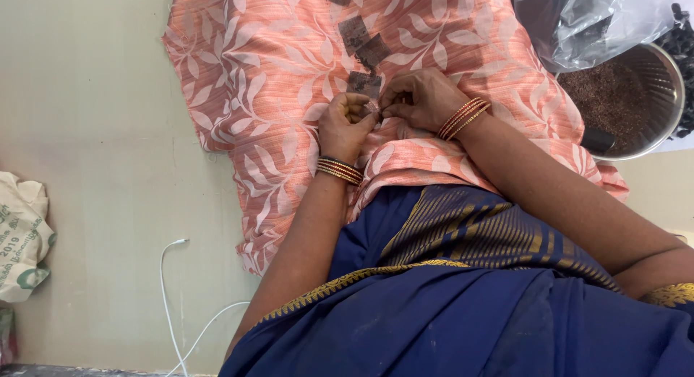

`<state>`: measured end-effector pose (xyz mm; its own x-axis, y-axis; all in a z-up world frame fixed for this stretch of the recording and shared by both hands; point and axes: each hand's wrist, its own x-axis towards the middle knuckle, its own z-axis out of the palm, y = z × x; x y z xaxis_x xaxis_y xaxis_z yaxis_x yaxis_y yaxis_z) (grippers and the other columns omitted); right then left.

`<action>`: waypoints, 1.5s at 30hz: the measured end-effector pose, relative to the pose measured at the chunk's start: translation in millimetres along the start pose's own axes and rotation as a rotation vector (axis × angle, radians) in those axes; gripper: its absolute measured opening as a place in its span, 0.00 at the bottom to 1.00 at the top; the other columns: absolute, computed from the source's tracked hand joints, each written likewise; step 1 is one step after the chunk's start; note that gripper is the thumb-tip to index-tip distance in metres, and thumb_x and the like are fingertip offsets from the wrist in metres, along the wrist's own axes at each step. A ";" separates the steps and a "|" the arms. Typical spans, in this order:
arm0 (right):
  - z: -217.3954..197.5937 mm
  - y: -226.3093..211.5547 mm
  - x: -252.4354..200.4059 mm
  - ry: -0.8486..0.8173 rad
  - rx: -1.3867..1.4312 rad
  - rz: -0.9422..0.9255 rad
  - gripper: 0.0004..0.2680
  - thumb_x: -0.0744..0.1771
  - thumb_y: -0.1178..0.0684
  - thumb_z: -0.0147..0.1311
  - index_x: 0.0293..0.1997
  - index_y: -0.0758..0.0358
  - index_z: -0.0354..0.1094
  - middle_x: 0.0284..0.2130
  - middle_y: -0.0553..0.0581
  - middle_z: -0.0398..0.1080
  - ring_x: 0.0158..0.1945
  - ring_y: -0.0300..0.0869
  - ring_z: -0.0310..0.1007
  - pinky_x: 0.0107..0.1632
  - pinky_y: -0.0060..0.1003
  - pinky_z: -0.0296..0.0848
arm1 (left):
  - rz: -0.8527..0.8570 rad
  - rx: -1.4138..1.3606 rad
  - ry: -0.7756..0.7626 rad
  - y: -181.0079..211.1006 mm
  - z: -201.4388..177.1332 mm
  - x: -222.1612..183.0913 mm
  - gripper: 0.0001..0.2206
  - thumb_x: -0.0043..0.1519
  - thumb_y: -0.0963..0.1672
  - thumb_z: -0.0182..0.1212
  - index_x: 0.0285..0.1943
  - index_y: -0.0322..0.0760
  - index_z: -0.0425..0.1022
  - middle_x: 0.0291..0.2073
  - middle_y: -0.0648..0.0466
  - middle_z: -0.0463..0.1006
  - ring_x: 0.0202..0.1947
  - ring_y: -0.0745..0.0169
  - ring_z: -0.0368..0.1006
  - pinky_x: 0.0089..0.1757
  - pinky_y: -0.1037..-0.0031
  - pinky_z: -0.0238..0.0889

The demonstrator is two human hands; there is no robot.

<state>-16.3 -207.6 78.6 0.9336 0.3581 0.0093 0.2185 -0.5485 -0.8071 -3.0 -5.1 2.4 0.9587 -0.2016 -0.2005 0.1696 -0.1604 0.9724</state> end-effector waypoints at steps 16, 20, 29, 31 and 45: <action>5.1 -5.1 -2.3 0.103 0.067 0.003 0.07 0.64 0.60 0.65 0.40 0.66 0.71 0.32 0.57 0.79 0.36 0.41 0.81 0.39 0.34 0.77 | 0.047 -0.100 0.026 20.8 0.7 -5.7 0.24 0.51 0.34 0.70 0.57 0.29 0.69 0.35 0.49 0.84 0.34 0.68 0.81 0.39 0.79 0.76; 7.8 0.9 -3.4 0.095 0.137 -0.017 0.07 0.64 0.62 0.63 0.43 0.66 0.70 0.34 0.56 0.79 0.39 0.40 0.82 0.41 0.33 0.78 | 0.069 -0.092 0.031 20.4 1.9 -5.7 0.22 0.52 0.33 0.69 0.55 0.29 0.70 0.34 0.48 0.85 0.33 0.68 0.82 0.38 0.78 0.77; 6.3 -7.5 -1.8 0.058 0.010 -0.135 0.15 0.63 0.62 0.64 0.53 0.64 0.68 0.38 0.58 0.78 0.41 0.47 0.81 0.42 0.39 0.78 | 0.029 -0.002 0.016 28.4 3.6 -8.0 0.20 0.51 0.34 0.70 0.52 0.30 0.72 0.31 0.49 0.86 0.31 0.68 0.83 0.36 0.78 0.76; 7.0 -4.3 -0.8 0.047 0.017 -0.140 0.16 0.63 0.62 0.64 0.55 0.64 0.67 0.38 0.58 0.78 0.42 0.47 0.81 0.43 0.39 0.78 | 0.050 0.037 0.011 29.8 3.4 -7.7 0.19 0.51 0.34 0.70 0.52 0.31 0.73 0.31 0.49 0.86 0.31 0.68 0.83 0.36 0.78 0.76; 7.1 5.6 1.8 0.016 0.023 -0.163 0.12 0.60 0.69 0.58 0.45 0.62 0.75 0.37 0.57 0.76 0.40 0.47 0.80 0.42 0.37 0.78 | -0.017 0.042 -0.117 30.9 3.5 -5.5 0.23 0.47 0.34 0.73 0.52 0.31 0.73 0.34 0.49 0.86 0.33 0.68 0.82 0.38 0.77 0.76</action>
<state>-15.4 -204.6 69.9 0.8905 0.4292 0.1507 0.3615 -0.4666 -0.8072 -3.8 -12.4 33.1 0.9222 -0.3099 -0.2315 0.1733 -0.2041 0.9635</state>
